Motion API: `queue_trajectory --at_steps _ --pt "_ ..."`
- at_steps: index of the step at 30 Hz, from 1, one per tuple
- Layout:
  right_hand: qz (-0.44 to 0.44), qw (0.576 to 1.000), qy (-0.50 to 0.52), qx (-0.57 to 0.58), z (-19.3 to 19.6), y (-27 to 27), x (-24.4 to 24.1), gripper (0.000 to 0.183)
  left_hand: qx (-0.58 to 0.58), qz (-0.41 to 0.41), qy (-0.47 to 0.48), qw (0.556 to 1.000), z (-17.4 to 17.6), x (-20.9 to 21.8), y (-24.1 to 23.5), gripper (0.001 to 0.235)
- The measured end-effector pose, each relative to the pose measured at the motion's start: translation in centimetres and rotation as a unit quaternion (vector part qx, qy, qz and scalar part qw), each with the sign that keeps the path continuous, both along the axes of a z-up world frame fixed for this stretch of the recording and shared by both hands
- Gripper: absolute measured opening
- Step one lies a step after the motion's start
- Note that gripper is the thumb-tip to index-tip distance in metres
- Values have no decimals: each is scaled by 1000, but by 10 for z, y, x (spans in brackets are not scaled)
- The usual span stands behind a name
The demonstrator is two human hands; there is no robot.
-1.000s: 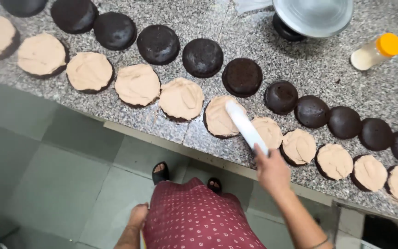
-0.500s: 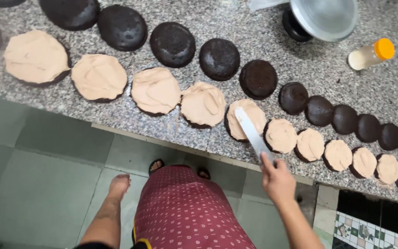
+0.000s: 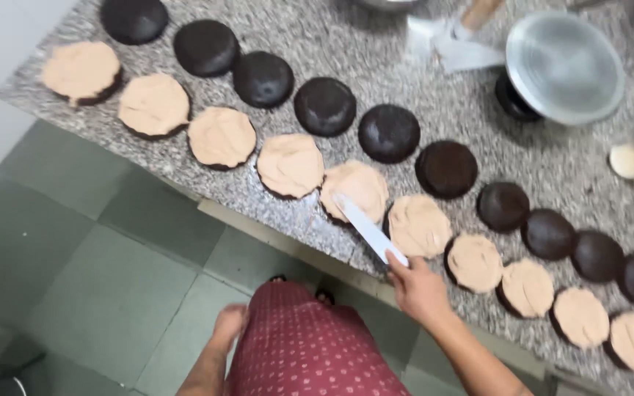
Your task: The recorder uses an offset spatula to spread cream/frosting evenly across multiple chocolate cake bases laid out on a kitchen counter.
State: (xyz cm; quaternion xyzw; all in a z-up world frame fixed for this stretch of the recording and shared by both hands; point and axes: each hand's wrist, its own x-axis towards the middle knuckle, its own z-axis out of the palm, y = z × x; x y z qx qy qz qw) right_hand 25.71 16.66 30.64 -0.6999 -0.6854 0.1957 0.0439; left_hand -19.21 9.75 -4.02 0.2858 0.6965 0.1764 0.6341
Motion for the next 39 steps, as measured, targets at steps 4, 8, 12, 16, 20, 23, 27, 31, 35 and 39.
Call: queue_trajectory --at_steps 4,8,12,16,20,23,27,31,35,39 --pt "18 996 -72 48 14 41 34 56 -102 127 -51 985 19 -20 -64 20" --pt "136 980 78 124 -12 89 72 46 -143 138 85 976 5 -41 -100 26" --pt "149 985 -71 45 0 45 72 57 -74 195 34 977 -15 -58 -117 40" --pt "49 984 -122 121 12 6 20 56 -180 166 37 969 -10 -42 -116 38" --pt "-36 990 -109 84 12 -7 -31 48 -119 27 37 992 -42 -73 -54 36" --pt "-104 994 -39 0 -10 -34 -33 48 -26 -17 12 999 -45 -87 7 31" --pt "-260 952 156 31 -27 -48 -55 52 -39 9 33 999 -57 -114 94 31" --pt "-235 962 139 33 10 -25 -117 49 -72 46 4 996 -28 -122 147 28" --pt "-257 949 -177 -28 29 7 -105 47 -90 -77 53 992 -44 -140 169 29" --pt "-184 974 -2 130 -10 17 -62 46 -104 -137 103 980 -37 -158 178 37"
